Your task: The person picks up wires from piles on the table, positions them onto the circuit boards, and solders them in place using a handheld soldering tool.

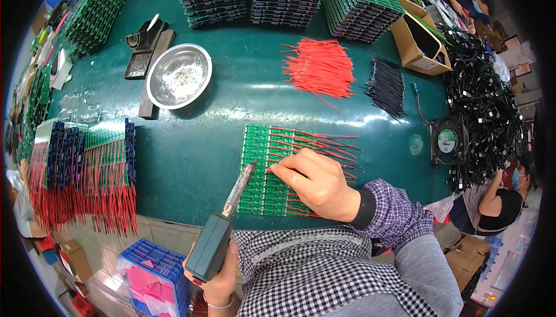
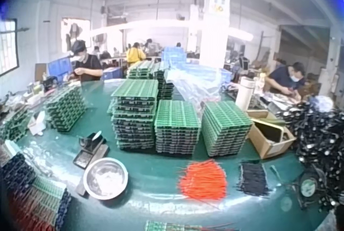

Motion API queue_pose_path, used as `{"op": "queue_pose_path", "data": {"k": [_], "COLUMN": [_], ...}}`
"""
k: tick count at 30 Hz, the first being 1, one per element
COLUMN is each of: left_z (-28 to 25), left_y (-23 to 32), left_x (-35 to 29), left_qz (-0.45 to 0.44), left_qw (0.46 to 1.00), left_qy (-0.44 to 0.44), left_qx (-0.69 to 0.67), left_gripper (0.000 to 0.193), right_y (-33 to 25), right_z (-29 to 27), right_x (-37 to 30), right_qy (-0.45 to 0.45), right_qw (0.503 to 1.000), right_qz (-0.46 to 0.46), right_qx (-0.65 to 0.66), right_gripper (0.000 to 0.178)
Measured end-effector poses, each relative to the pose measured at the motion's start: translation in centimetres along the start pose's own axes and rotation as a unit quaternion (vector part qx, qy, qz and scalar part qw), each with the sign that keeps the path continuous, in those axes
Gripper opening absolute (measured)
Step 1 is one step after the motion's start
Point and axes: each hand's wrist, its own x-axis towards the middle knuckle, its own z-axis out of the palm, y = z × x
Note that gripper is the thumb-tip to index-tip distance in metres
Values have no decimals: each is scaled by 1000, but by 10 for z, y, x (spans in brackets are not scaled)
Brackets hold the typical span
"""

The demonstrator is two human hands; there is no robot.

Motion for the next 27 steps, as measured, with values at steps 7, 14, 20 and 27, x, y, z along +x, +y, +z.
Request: {"op": "queue_pose_path", "data": {"k": [7,14,20,27], "left_z": [-2,-5,-4,-4], "left_y": [0,-1,1,2], "left_x": [0,0,2,2], "left_qz": [6,-11,-1,-9], "left_qw": [1000,999,998,997], "left_qy": [-21,-51,-66,-75], "left_qx": [-2,5,15,23], "left_gripper": [24,23,23,21], "right_y": [2,1,1,1], "right_z": [6,5,5,6], "right_x": [-4,-4,-3,-3], "right_qy": [-19,-31,-29,-26], "right_qw": [1000,999,999,998], "right_qz": [-6,-18,-27,-31], "right_qx": [-7,-35,-38,-41], "right_gripper": [29,30,31,30]}}
